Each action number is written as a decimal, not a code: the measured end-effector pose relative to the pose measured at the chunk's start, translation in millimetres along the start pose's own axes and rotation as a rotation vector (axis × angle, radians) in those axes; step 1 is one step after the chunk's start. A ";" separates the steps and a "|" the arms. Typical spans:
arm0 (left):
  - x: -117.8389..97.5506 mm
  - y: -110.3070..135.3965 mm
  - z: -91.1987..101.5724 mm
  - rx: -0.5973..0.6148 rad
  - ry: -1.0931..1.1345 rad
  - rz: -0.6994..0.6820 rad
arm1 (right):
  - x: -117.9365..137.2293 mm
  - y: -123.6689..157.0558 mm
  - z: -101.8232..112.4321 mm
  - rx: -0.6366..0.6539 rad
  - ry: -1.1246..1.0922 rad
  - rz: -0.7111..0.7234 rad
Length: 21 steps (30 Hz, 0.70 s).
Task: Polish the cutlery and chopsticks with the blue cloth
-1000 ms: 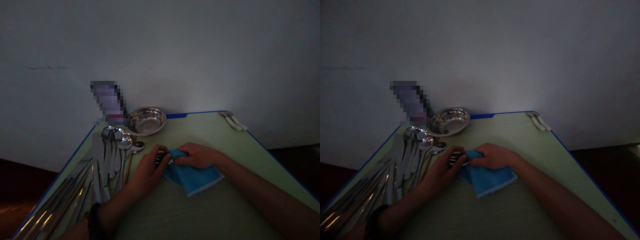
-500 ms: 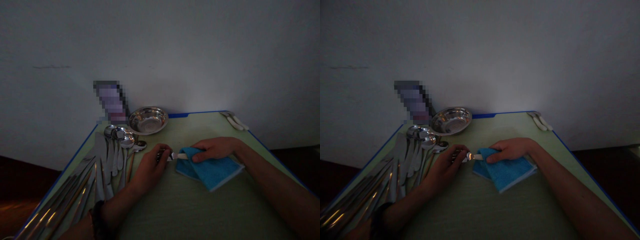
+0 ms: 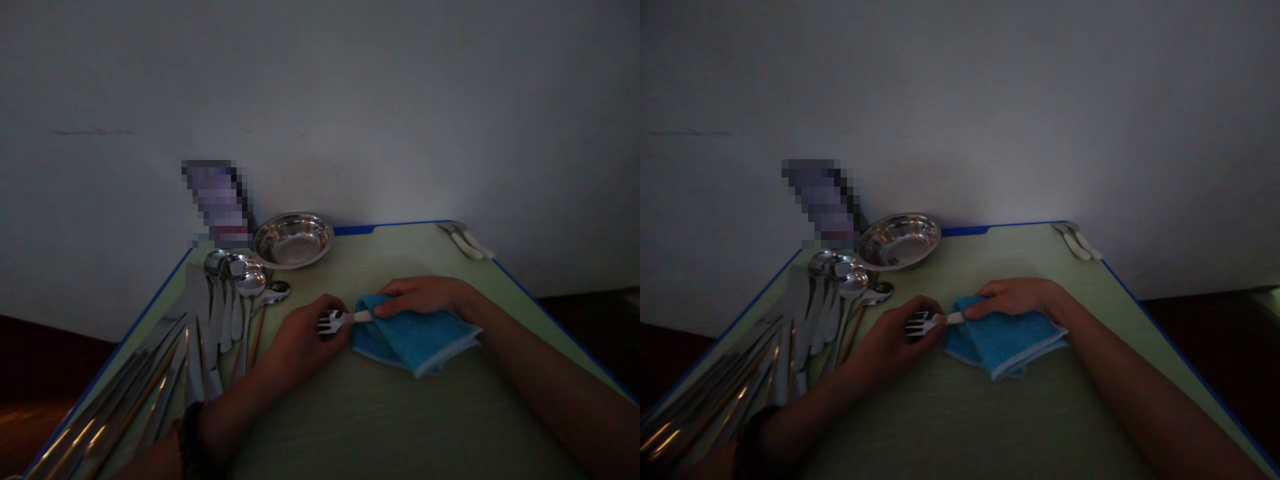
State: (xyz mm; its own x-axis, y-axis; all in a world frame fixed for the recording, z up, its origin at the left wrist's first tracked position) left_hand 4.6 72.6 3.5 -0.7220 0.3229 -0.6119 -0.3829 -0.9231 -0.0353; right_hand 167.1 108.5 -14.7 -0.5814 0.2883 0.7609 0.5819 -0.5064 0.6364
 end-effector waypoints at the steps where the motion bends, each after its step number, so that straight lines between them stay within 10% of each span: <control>1: 0.1 0.0 0.0 -0.001 -0.007 0.006 | 1.5 0.2 0.4 -0.009 0.035 0.009; 21: -2.1 1.6 0.4 -0.004 0.007 -0.005 | 2.7 -5.0 1.7 -0.010 0.149 0.076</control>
State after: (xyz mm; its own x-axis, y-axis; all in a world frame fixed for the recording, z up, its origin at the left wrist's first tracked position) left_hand 5.2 70.5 5.1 -0.7165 0.3258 -0.6169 -0.3840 -0.9224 -0.0412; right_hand 163.6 113.1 -15.5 -0.6144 0.1256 0.7790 0.6220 -0.5303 0.5761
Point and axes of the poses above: each hand's wrist, its own y-axis away from the middle knuckle, its own z-axis out of the back of the hand, x = y × z, the point moved 6 cm from there along -y, towards the middle knuckle, and after that the axes turned 9 degrees about -y, right-handed, at the moved point
